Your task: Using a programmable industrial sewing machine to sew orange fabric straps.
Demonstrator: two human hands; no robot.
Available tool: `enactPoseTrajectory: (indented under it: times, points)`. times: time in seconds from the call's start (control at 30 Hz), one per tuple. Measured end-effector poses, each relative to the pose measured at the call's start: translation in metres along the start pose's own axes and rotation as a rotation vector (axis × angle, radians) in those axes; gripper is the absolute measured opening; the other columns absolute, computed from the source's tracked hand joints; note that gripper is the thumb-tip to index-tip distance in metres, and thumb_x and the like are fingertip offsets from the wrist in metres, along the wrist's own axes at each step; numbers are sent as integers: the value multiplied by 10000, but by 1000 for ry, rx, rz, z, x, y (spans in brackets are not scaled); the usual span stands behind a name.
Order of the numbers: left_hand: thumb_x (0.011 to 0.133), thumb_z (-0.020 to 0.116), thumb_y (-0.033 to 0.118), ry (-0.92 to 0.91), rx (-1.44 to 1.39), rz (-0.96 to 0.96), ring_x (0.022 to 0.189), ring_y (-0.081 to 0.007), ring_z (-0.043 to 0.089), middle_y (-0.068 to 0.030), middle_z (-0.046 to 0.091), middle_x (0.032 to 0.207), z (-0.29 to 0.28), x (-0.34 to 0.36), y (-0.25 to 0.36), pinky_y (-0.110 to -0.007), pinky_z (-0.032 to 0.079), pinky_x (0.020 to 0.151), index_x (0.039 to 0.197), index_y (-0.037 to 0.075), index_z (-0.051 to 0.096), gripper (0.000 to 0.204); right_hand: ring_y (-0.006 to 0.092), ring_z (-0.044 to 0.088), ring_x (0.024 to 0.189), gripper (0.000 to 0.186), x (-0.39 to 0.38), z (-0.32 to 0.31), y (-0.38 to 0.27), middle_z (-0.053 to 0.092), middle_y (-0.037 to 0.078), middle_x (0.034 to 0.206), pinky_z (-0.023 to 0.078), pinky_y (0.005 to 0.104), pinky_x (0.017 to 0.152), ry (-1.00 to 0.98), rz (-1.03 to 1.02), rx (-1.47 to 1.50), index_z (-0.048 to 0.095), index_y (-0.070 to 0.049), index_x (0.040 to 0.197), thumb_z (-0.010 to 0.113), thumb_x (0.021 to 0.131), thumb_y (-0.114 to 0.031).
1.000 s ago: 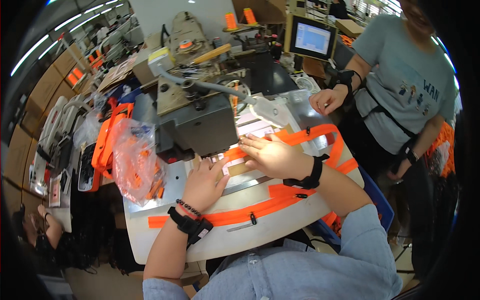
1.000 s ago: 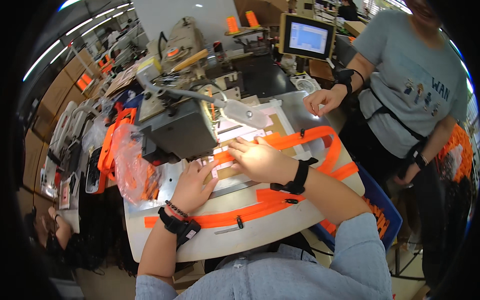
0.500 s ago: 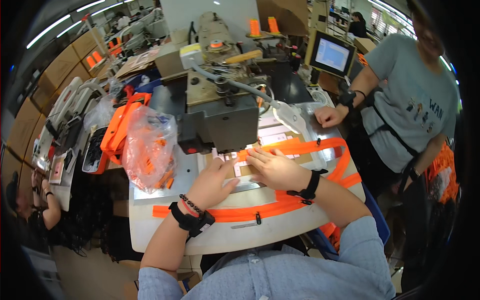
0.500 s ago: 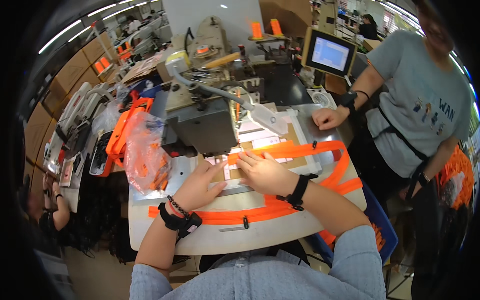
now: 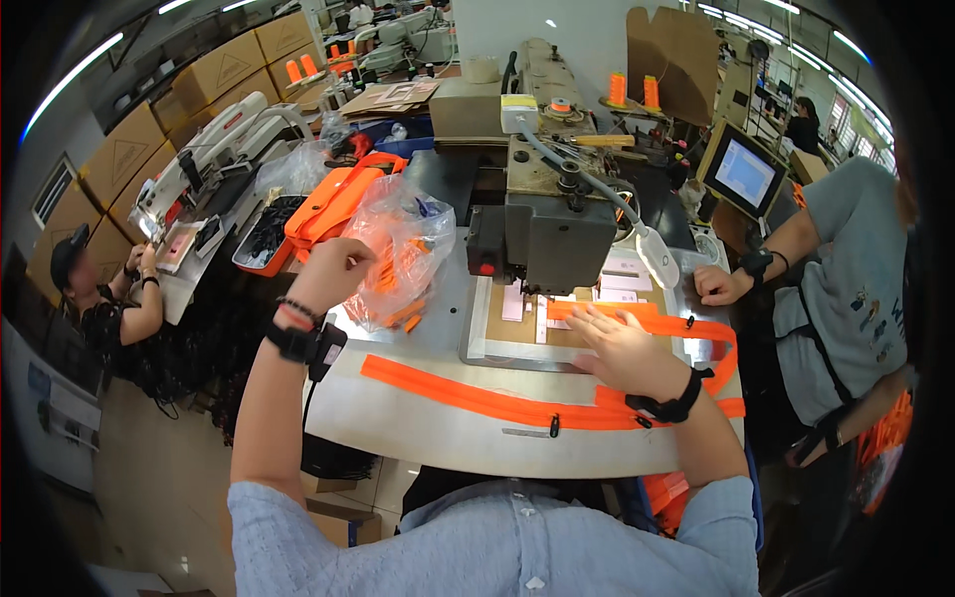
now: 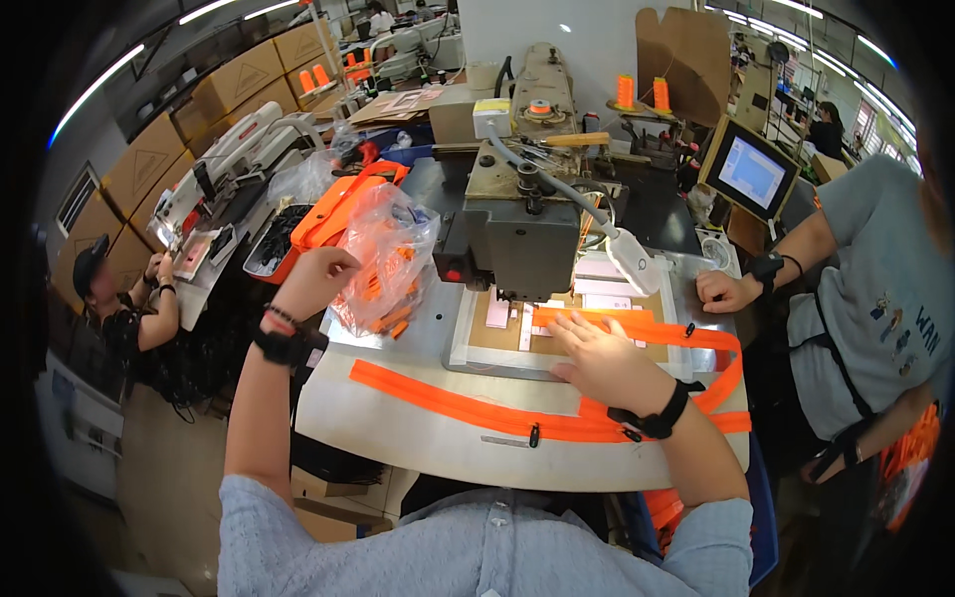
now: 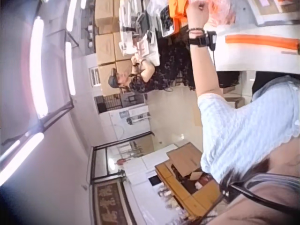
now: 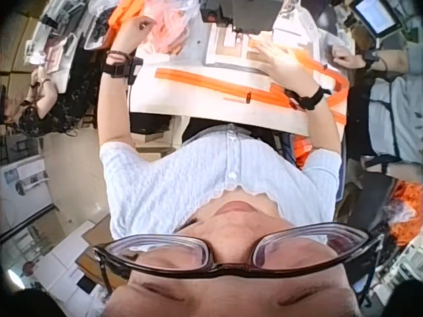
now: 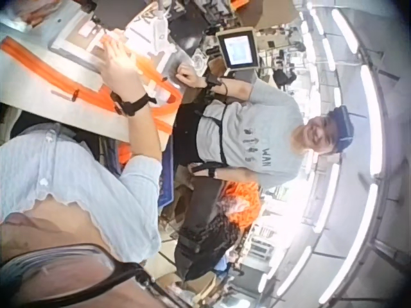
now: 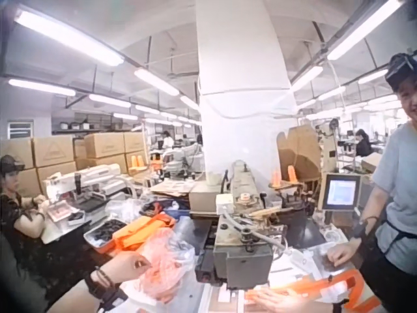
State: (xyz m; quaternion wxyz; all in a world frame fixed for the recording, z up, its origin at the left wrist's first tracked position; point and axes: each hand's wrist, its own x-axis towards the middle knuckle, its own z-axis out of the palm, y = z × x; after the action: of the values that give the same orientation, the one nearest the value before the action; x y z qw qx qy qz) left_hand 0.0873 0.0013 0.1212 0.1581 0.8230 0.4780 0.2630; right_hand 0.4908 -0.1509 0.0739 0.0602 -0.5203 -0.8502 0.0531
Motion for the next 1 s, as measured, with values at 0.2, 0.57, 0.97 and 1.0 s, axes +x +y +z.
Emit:
enactPoseTrajectory:
  times: [0.2,0.57,0.97,1.0]
  points:
    - [757,730,167,33,461,57,870,-307,664,-148,674,888,60,17,-44,-409,535,784,889,67,751,167,331,468,1336,555,-25,-65,-42,497,185,1438,372,470,1075,-44,-137,211,474,-33,1401,633,930,-278]
    - [792,756,174,159,-17,-123,738,-219,653,-119,701,858,32,18,-42,-330,523,694,919,30,752,192,290,576,1197,458,-24,-55,-46,607,140,1306,409,428,1018,-67,-303,320,549,-49,1326,620,950,-300]
    - [904,643,27,-224,-990,-148,698,-154,687,-123,706,840,65,-63,139,-267,563,633,970,-15,632,79,185,697,839,336,-6,-31,-60,717,133,905,548,308,716,225,-50,1035,670,11,1103,719,864,-220]
    - [925,642,43,-260,-1074,-210,719,-156,693,-120,705,850,86,-62,148,-268,574,663,991,-23,632,94,171,696,829,333,-4,-31,-59,714,130,862,549,299,698,201,-17,1089,672,16,1085,728,856,-218]
